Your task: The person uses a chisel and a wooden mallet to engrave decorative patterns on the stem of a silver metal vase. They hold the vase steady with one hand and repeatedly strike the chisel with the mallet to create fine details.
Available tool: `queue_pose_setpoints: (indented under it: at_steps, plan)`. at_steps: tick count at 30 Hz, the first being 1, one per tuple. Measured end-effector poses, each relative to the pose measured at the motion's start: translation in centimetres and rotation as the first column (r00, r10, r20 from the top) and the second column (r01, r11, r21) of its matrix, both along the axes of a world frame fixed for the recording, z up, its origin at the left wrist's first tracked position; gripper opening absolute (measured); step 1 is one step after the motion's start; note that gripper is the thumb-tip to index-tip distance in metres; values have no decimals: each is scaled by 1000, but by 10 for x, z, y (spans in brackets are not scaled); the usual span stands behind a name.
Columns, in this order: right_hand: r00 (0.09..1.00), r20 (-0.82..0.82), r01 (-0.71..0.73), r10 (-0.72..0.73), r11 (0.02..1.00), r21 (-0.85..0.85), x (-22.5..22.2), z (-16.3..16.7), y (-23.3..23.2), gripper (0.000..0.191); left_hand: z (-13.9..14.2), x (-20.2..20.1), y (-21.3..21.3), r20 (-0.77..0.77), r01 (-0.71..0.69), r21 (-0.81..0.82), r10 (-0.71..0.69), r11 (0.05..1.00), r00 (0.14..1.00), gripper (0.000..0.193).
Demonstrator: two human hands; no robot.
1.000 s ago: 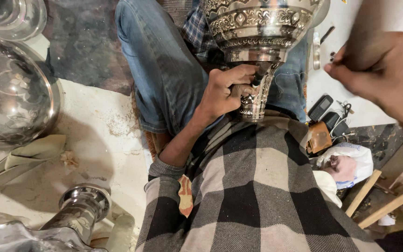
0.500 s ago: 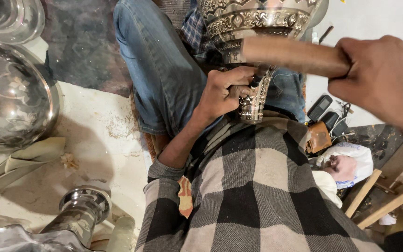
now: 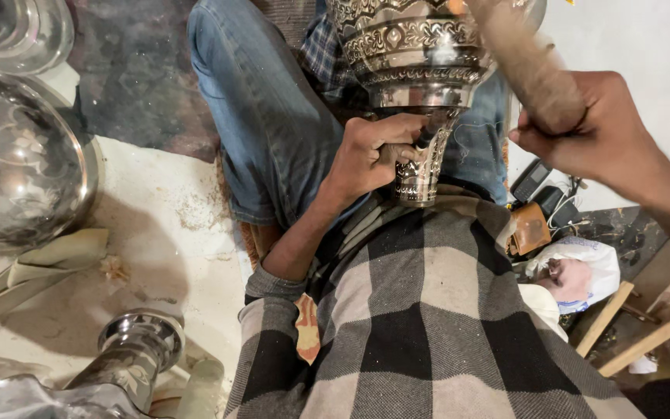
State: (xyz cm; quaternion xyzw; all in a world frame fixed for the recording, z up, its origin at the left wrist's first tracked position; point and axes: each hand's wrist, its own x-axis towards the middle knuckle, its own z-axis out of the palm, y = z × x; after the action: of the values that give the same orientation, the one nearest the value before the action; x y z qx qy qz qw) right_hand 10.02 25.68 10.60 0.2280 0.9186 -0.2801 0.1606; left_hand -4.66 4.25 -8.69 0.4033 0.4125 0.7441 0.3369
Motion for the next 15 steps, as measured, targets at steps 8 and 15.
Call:
queue_pose_setpoints:
  at_steps: [8, 15]
  plan:
    - [947, 147, -318, 284, 784, 533, -2, -1, -5, 27, 0, 0, -2, 45, 41, -41, -39, 998, 998, 57]
    - [996, 3, -90, 94, 951, 295, 3, -4, -7, 22, 2, -4, -2, -104, 7, -166, -24, 986, 994, 53]
